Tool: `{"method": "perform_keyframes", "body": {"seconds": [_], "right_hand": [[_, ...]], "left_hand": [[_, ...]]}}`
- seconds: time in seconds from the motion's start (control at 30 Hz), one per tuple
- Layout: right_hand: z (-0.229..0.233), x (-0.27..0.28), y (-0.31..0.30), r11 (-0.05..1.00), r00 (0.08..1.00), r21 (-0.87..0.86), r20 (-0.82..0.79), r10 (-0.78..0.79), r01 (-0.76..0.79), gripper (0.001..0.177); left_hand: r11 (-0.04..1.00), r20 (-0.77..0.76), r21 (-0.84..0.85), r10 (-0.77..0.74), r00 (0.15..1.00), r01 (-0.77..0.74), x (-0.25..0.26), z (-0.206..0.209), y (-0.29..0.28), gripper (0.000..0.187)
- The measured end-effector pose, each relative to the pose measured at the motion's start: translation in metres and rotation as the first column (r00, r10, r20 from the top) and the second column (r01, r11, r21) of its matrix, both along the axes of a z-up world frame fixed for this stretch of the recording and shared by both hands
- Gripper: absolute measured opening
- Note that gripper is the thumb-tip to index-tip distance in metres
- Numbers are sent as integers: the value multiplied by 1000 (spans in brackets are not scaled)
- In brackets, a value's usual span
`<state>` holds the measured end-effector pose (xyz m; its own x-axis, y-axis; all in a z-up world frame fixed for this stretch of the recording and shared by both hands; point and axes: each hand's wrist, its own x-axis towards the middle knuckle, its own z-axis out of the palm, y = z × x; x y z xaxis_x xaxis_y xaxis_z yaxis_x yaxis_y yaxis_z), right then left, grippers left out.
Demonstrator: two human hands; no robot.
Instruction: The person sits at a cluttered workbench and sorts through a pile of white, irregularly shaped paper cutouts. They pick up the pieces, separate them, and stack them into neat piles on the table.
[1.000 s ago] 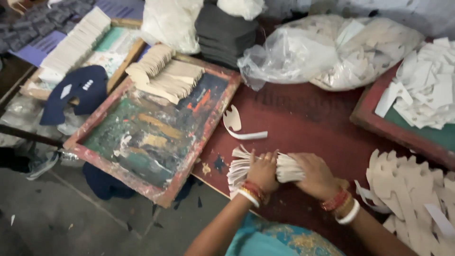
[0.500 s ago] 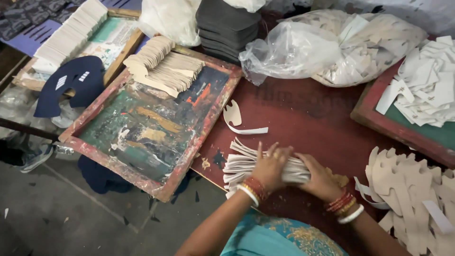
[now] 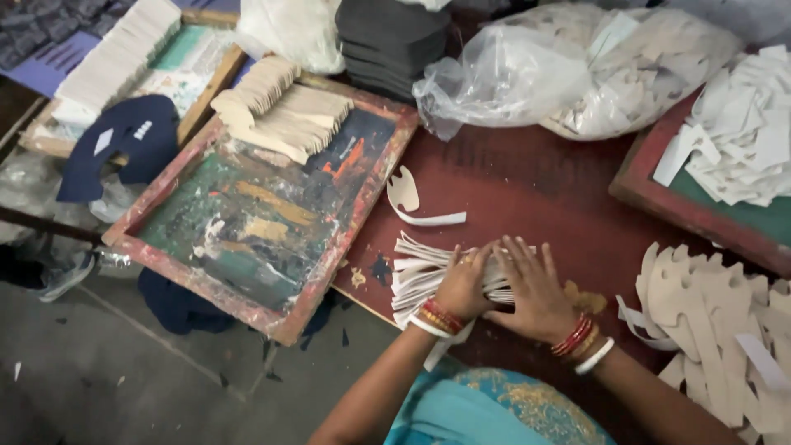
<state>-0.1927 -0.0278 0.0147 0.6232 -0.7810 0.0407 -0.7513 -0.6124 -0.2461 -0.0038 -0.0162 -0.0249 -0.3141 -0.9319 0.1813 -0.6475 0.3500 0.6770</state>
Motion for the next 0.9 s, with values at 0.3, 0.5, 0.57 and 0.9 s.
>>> {"method": "perform_keyframes", "body": {"seconds": [0.3, 0.5, 0.57, 0.9], "right_hand": [[15, 0, -21, 991, 989, -67, -95, 111, -118, 127], [8, -1, -27, 996, 998, 67, -28, 63, -61, 75], [20, 0, -21, 997, 998, 51, 19, 62, -63, 74], [50, -13, -8, 994, 994, -21, 36, -103, 103, 70]], "left_hand": [[975, 123, 217, -86, 989, 58, 11, 11, -9, 123], [970, 282, 244, -76, 956, 5, 25, 50, -3, 130], [970, 363, 242, -87, 928, -4, 30, 53, -1, 130], [999, 682, 40, -24, 731, -4, 15, 24, 16, 108]]}}
